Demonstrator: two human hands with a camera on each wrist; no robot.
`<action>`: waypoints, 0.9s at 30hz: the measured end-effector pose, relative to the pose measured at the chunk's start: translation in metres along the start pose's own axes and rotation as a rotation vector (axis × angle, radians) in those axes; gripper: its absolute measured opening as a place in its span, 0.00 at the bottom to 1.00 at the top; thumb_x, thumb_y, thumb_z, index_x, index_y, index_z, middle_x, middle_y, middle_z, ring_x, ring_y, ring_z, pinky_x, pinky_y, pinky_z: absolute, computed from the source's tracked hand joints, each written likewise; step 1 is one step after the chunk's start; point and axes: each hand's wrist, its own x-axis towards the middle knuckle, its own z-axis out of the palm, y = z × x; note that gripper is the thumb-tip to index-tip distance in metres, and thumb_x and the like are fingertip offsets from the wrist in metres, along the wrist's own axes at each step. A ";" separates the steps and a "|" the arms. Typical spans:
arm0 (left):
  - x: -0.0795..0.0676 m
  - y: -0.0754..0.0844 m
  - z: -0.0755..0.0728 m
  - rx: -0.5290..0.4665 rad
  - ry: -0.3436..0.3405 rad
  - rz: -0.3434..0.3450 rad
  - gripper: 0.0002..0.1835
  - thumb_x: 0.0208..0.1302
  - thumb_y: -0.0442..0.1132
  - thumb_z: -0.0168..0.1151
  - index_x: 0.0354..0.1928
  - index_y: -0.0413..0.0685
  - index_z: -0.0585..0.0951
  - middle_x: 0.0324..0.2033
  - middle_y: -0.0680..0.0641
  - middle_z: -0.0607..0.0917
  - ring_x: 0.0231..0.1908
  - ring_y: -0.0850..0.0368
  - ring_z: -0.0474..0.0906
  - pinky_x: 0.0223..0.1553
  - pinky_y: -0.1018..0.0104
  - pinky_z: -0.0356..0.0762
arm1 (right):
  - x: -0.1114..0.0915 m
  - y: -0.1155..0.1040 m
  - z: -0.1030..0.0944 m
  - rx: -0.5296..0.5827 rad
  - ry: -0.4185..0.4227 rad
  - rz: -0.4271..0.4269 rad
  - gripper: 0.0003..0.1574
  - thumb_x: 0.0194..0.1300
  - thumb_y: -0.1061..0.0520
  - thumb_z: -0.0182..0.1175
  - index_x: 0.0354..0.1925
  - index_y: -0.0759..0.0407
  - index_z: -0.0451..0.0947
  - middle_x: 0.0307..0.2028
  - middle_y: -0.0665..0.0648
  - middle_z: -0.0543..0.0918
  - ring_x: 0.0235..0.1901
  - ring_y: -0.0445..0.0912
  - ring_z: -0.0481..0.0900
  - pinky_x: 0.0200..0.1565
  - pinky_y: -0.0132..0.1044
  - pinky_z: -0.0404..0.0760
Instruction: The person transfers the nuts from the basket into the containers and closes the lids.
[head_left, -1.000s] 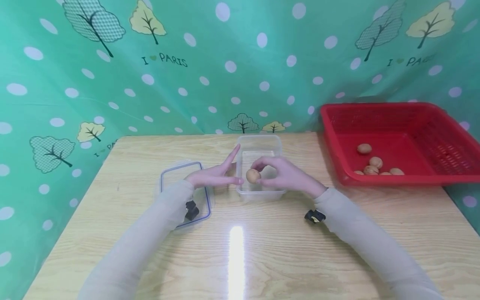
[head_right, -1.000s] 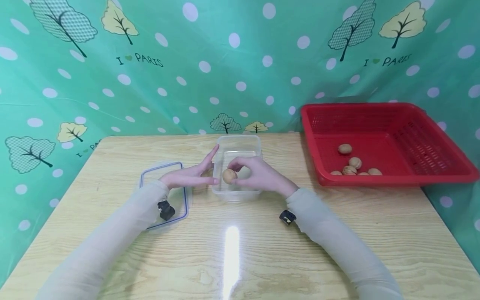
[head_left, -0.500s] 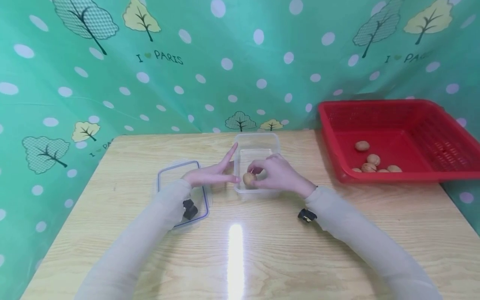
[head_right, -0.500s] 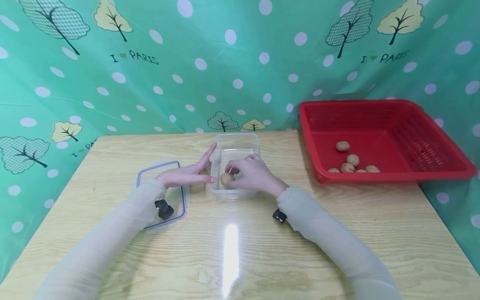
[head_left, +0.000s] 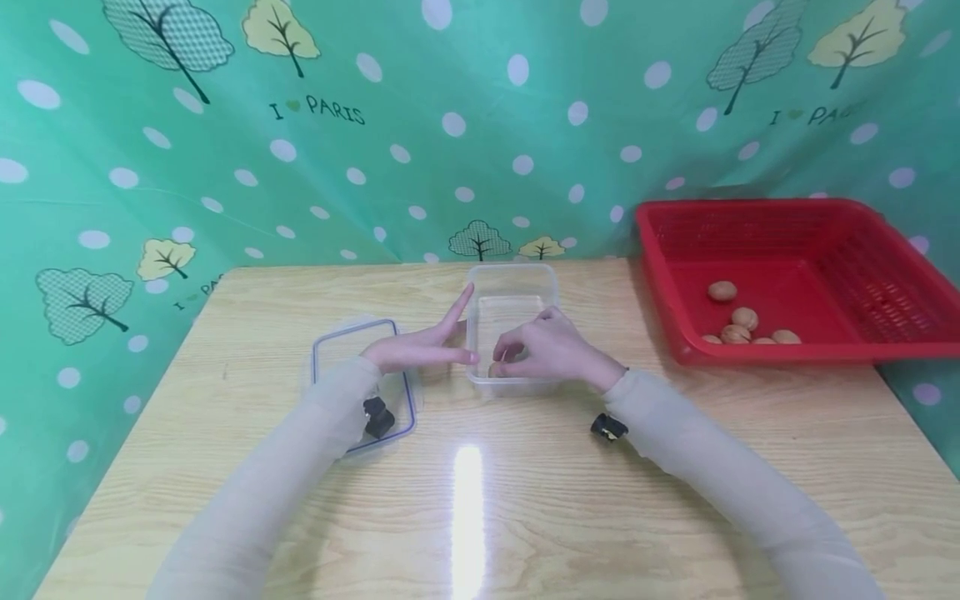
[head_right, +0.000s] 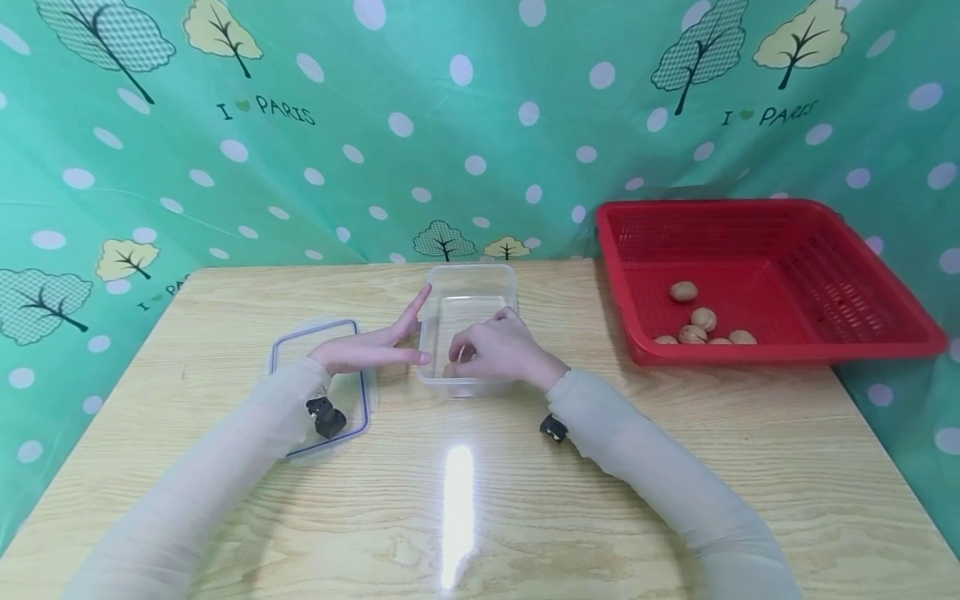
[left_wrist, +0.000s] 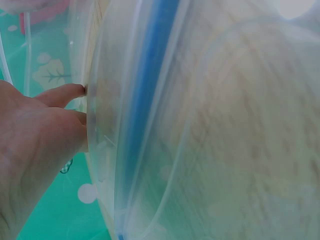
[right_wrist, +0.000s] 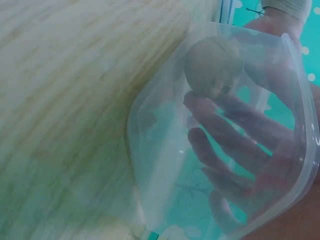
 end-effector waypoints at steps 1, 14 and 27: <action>0.000 0.000 0.000 -0.001 0.000 -0.003 0.54 0.65 0.52 0.59 0.67 0.89 0.23 0.74 0.52 0.29 0.73 0.48 0.38 0.68 0.38 0.41 | 0.000 0.000 0.000 -0.002 -0.010 0.005 0.13 0.61 0.40 0.65 0.39 0.45 0.85 0.35 0.40 0.86 0.40 0.38 0.82 0.60 0.57 0.56; 0.001 -0.003 0.000 -0.011 0.004 0.010 0.54 0.66 0.54 0.58 0.69 0.86 0.23 0.74 0.56 0.29 0.73 0.51 0.39 0.68 0.38 0.40 | -0.002 0.005 -0.004 0.036 -0.056 -0.005 0.18 0.63 0.41 0.64 0.45 0.49 0.84 0.38 0.44 0.87 0.43 0.41 0.82 0.62 0.55 0.55; -0.001 -0.002 0.001 -0.003 0.000 0.003 0.54 0.64 0.57 0.60 0.68 0.88 0.23 0.75 0.51 0.31 0.73 0.52 0.39 0.68 0.39 0.41 | -0.011 0.018 -0.008 0.392 0.101 -0.032 0.14 0.64 0.62 0.60 0.47 0.64 0.82 0.40 0.51 0.84 0.46 0.46 0.80 0.57 0.52 0.72</action>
